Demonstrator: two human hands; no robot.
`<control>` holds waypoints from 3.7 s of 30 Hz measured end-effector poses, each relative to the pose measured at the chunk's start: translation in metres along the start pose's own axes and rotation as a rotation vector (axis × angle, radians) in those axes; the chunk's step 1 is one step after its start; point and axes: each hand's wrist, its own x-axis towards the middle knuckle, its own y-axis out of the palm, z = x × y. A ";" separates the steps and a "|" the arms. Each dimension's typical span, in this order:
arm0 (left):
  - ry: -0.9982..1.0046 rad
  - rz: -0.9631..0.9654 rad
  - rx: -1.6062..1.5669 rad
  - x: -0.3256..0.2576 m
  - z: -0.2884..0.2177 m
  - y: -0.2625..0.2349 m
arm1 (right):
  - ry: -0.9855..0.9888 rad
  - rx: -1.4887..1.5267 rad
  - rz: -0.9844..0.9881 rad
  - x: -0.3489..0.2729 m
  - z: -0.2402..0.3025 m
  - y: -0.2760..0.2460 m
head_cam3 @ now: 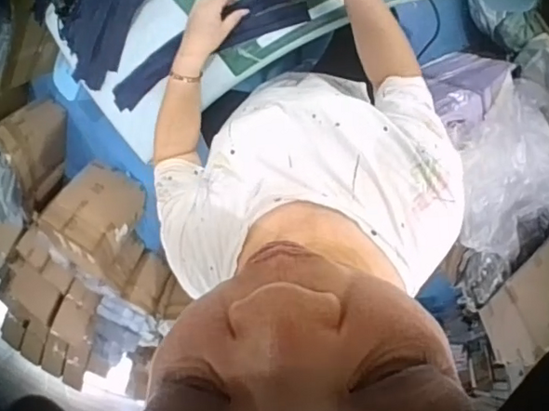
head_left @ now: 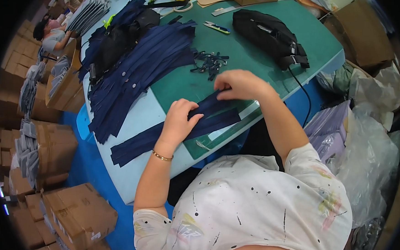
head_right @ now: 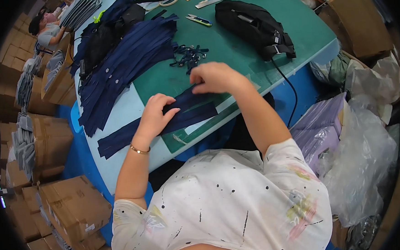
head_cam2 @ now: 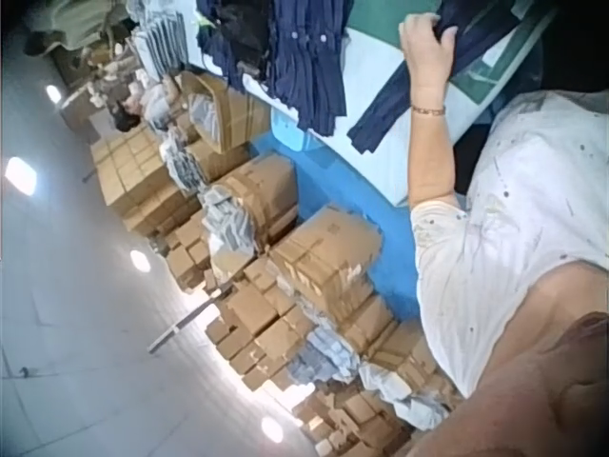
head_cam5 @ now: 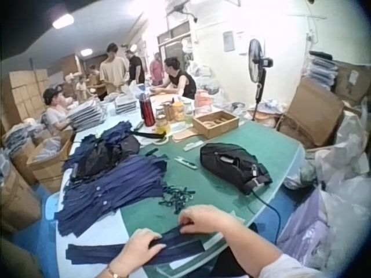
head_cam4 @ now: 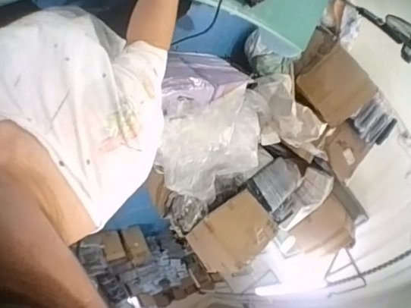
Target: Attaching hardware adjusters to fabric straps at a production workbench.
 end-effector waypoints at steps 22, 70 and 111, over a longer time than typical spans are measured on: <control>-0.238 -0.311 -0.487 0.012 -0.015 0.001 | -0.157 0.624 -0.481 0.012 0.046 0.021; -0.240 -0.384 -1.100 0.013 0.021 0.000 | -0.053 0.046 -0.440 0.079 -0.027 0.018; -0.309 -0.347 -1.252 0.009 0.020 -0.003 | 0.037 1.131 -0.201 0.059 0.046 0.047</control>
